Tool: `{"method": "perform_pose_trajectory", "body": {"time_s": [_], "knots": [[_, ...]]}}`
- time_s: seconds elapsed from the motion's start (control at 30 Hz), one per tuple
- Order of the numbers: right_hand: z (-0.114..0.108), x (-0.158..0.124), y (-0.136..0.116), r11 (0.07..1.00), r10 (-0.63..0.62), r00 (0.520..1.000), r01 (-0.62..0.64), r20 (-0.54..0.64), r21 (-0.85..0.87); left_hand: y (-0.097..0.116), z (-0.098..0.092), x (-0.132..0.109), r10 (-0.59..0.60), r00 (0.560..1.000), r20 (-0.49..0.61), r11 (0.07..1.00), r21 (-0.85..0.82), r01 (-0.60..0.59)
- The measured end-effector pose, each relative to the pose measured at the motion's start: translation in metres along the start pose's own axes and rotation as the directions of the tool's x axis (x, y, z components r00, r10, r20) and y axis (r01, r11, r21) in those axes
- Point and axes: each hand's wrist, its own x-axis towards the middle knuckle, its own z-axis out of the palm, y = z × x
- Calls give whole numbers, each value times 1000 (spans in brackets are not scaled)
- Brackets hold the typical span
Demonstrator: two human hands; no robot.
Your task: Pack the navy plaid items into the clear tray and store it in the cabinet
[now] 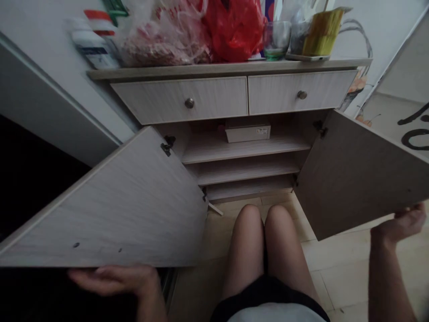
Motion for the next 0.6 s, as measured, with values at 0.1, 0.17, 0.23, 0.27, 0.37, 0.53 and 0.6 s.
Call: {"method": "perform_pose_trajectory", "body": {"time_s": [0.1, 0.17, 0.23, 0.27, 0.37, 0.53, 0.6], "knots": [[22, -44, -22, 946, -308, 934, 321, -182, 45, -5, 20, -25, 263, 961, -90, 965, 25, -262], [49, -71, -37, 896, -390, 913, 406, -119, 180, -2, 49, -41, 326, 942, -78, 940, -79, -332], [88, -90, -50, 882, -388, 914, 331, 118, 336, 4, 89, -55, 325, 946, 20, 920, -240, -311], [113, -97, -55, 890, -363, 896, 254, 254, 378, 8, 113, -60, 313, 942, 120, 918, -295, -267], [199, -109, -67, 916, -276, 758, 22, 591, 400, 20, 193, -68, 257, 844, 471, 937, -335, -99], [345, -122, -90, 966, -19, 463, -222, 886, 137, 47, 330, -76, 82, 535, 841, 980, -165, 109], [386, -127, -102, 969, 37, 394, -237, 919, 62, 61, 376, -80, 23, 412, 911, 987, -86, 135]]}}
